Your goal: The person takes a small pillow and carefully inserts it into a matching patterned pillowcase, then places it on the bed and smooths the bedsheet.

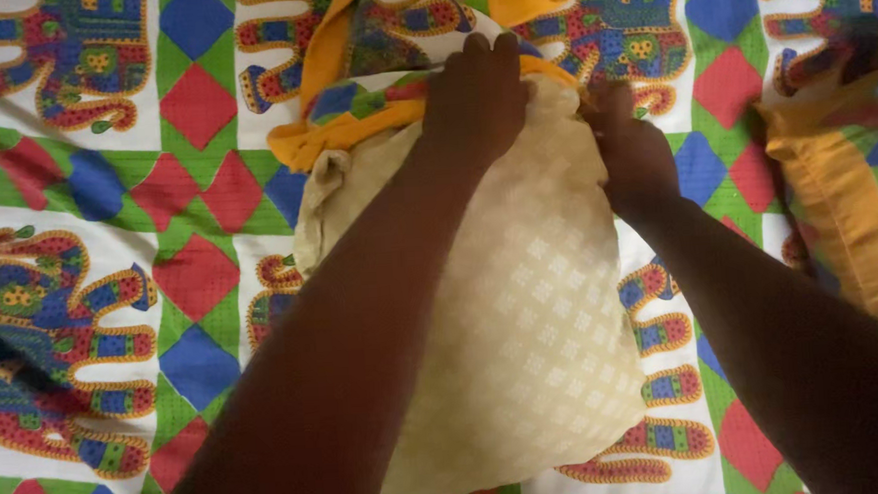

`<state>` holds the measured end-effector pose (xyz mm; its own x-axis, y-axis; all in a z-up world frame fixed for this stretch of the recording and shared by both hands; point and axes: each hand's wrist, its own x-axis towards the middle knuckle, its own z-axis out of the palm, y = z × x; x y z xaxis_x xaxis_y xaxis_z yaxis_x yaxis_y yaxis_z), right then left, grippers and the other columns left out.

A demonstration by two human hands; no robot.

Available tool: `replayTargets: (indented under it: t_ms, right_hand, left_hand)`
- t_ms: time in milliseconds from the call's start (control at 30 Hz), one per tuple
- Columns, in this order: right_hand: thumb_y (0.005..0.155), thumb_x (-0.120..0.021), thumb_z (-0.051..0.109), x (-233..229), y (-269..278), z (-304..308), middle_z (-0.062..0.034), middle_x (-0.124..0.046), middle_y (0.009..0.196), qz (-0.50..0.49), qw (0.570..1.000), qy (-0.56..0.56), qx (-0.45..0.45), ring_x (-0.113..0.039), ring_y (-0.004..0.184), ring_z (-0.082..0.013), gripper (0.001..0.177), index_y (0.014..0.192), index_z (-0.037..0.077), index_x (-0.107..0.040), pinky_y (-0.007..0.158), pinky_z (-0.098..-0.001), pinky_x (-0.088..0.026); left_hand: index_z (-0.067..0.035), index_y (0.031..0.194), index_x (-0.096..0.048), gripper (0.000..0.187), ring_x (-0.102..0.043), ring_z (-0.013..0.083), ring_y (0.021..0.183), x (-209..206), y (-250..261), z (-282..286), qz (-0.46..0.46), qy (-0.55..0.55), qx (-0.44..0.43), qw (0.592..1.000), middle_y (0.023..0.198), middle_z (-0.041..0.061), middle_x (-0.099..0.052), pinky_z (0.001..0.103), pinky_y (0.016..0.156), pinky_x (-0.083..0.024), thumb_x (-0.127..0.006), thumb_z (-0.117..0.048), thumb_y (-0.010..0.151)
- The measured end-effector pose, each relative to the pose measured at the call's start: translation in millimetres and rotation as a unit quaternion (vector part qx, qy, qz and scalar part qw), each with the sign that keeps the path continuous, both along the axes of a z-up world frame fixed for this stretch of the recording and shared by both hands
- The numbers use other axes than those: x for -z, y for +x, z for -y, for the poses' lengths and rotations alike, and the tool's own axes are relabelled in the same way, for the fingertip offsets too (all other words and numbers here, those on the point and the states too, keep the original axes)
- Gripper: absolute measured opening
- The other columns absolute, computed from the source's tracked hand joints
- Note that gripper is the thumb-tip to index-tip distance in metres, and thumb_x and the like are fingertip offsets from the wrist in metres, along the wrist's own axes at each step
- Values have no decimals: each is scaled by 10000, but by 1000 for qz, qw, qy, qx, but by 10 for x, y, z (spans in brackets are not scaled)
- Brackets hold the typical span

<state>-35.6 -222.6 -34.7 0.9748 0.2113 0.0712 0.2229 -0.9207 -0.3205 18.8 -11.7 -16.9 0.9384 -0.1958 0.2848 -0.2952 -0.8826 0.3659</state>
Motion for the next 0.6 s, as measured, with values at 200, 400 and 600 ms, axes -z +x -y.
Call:
replayTargets:
  t_ms: [200,400,600]
  right_hand:
    - [1033,-688,234,-269,95,-145,-111,-784,952,32,987,158,-13,-769,772,-245,314,1278,38,-685,682,-356,-573]
    - [1032,-798,240,-206,74,-28,-145,-758,1008,179,975,131,-33,-751,891,-277,231,1110,24,-768,797,-367,-582]
    - [894,-787,212,-293,-220,-147,-143,-717,1067,209,973,90,-40,-699,961,-347,248,1042,27,-714,822,-423,-557]
  left_hand:
    - [-86,1036,-652,311,-680,358,886,-30,-82,-25,40,-13,18,999,970,151,-642,522,719,-551,-662,-380,936]
    - [-137,924,-641,79,-628,307,912,-234,-385,-137,256,19,75,964,982,104,-607,499,782,-504,-653,-196,874]
    - [-140,1001,-603,160,-619,291,945,-334,-785,0,230,-19,122,965,1007,72,-601,481,793,-483,-660,-223,876]
